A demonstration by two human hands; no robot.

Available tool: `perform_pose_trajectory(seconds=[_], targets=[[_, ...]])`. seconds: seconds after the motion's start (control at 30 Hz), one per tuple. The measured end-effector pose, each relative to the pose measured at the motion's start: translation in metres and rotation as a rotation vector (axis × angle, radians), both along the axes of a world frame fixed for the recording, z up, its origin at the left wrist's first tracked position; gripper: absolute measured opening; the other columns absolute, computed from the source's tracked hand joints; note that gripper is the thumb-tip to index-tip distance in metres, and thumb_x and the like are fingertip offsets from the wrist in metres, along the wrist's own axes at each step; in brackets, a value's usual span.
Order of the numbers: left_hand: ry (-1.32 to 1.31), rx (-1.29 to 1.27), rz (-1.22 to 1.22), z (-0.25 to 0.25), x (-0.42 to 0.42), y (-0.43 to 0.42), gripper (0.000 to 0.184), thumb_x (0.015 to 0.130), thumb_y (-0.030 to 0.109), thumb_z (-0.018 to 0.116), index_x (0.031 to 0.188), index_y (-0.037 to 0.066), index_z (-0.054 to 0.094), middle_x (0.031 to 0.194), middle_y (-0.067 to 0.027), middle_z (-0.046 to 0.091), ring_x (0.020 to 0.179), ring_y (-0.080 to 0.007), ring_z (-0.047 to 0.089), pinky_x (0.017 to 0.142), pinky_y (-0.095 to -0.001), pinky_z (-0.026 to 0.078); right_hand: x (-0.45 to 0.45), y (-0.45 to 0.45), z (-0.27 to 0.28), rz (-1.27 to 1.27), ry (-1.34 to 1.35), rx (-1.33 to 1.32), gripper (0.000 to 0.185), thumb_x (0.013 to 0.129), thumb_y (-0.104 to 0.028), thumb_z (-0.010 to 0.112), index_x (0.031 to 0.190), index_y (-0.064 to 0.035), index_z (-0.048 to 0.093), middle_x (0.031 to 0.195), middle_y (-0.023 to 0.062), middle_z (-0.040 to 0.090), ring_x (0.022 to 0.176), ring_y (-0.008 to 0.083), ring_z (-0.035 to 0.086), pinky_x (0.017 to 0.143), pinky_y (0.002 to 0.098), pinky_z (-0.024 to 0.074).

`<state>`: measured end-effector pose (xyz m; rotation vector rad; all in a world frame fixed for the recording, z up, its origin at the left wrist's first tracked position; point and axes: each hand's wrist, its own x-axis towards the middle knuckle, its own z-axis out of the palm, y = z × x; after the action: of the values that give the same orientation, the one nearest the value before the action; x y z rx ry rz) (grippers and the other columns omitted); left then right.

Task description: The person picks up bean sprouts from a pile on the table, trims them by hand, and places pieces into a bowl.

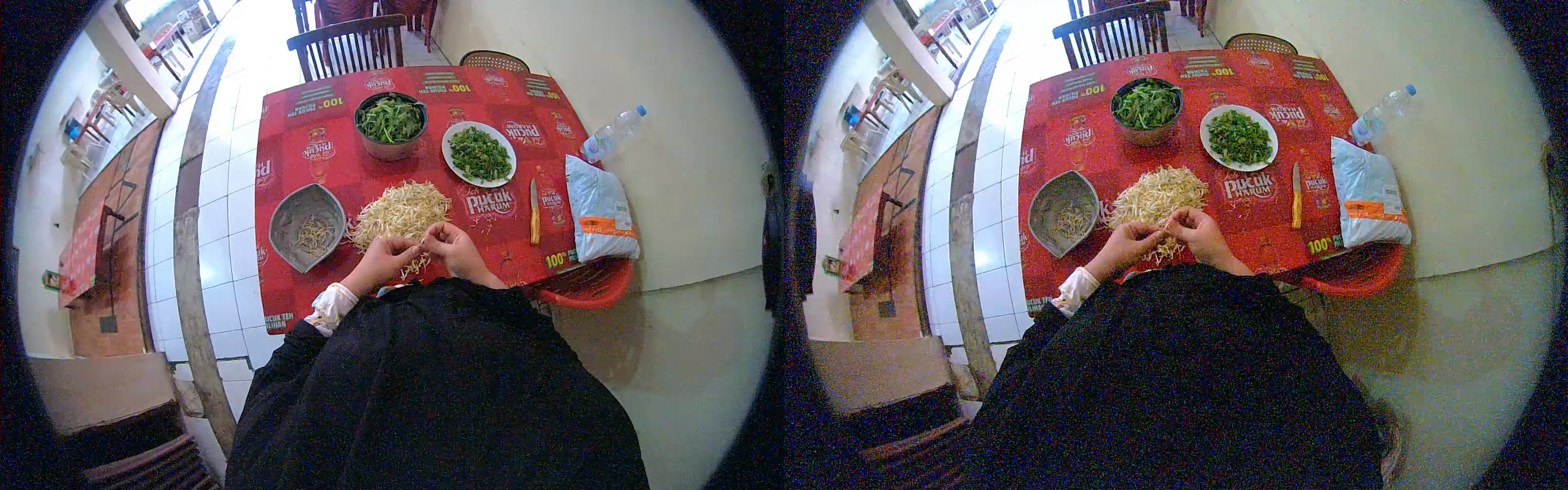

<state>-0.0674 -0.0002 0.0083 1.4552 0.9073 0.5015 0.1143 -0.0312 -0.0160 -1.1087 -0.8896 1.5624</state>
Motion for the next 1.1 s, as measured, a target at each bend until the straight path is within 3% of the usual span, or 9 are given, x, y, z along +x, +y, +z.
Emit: perform_pose_trajectory(seconds=[0.1,0.2,0.4,0.5,0.7,0.8,0.93,1.1], targets=[[-0.007,0.024,0.063,-0.011,-0.002,-0.001,0.027,0.085,0.024,0.057,0.092,-0.002,0.063,0.075,-0.003,0.062,0.067,-0.0065,0.052,0.06,-0.0227,0.043,-0.007,-0.002,0.022,-0.103,0.292,-0.114,0.009,0.082,-0.009,0.06,0.084,-0.0028,0.054,0.087,0.0041,0.062,0.072,0.0096,0.057,0.068,0.0238,0.0472],[0.058,-0.035,0.079,-0.016,-0.005,0.004,0.029,0.086,0.026,0.057,0.094,-0.001,0.062,0.082,-0.0023,0.063,0.073,-0.0074,0.056,0.067,-0.0229,0.046,-0.003,-0.001,0.015,-0.102,0.109,-0.069,0.008,0.083,-0.006,0.057,0.089,-0.0025,0.053,0.084,0.0071,0.061,0.074,0.0132,0.059,0.07,0.0255,0.0492],[-0.022,-0.142,0.086,-0.021,-0.005,0.006,0.028,0.085,0.025,0.058,0.094,-0.001,0.062,0.086,-0.0042,0.063,0.077,-0.0097,0.057,0.07,-0.0242,0.046,-0.002,-0.004,0.01,0.112,-0.415,0.178,0.016,0.078,-0.003,0.06,0.093,-0.0002,0.061,0.08,0.0086,0.065,0.076,0.012,0.061,0.068,0.026,0.0484],[0.015,0.162,0.06,0.001,-0.001,-0.005,0.027,0.082,0.025,0.062,0.089,-0.001,0.063,0.085,-0.0071,0.065,0.076,-0.0117,0.058,0.07,-0.0268,0.046,-0.007,-0.007,0.024,0.113,-0.631,0.275,0.022,0.073,-0.001,0.061,0.095,-0.001,0.06,0.077,0.0101,0.065,0.077,0.012,0.062,0.068,0.0272,0.049],[0.213,0.245,0.047,0.003,-0.005,-0.005,0.024,0.079,0.024,0.064,0.085,0.0,0.064,0.075,-0.0094,0.064,0.069,-0.0121,0.058,0.066,-0.029,0.047,-0.014,-0.011,0.044,0.029,-0.725,0.259,0.024,0.073,0.002,0.06,0.095,-0.0007,0.051,0.076,0.0077,0.062,0.07,0.0097,0.059,0.062,0.024,0.0473],[0.065,0.211,0.036,0.0,-0.005,-0.007,0.028,0.081,0.025,0.063,0.083,-0.003,0.063,0.071,-0.0052,0.063,0.065,-0.009,0.056,0.059,-0.0261,0.046,-0.012,-0.01,0.038,0.041,-0.729,0.314,0.024,0.074,0.004,0.057,0.095,-0.0019,0.045,0.075,0.0049,0.058,0.068,0.0093,0.057,0.063,0.0234,0.0462],[0.024,-0.022,-0.029,-0.019,-0.009,-0.003,0.026,0.083,0.028,0.061,0.087,0.002,0.063,0.076,-0.0031,0.063,0.067,-0.0084,0.054,0.062,-0.0249,0.046,-0.011,-0.009,0.025,0.111,-0.525,0.314,0.028,0.075,0.007,0.054,0.096,-0.0045,0.04,0.08,0.0028,0.051,0.073,0.0092,0.053,0.067,0.0233,0.0447],[-0.165,-0.552,-0.171,-0.021,-0.019,-0.004,0.021,0.086,0.026,0.058,0.088,0.005,0.06,0.077,0.0002,0.06,0.067,-0.0071,0.055,0.061,-0.0216,0.046,-0.008,-0.012,0.025,0.29,-0.367,0.351,0.028,0.076,0.007,0.055,0.096,-0.0058,0.039,0.084,0.0018,0.047,0.079,0.0098,0.051,0.071,0.0241,0.0434]])
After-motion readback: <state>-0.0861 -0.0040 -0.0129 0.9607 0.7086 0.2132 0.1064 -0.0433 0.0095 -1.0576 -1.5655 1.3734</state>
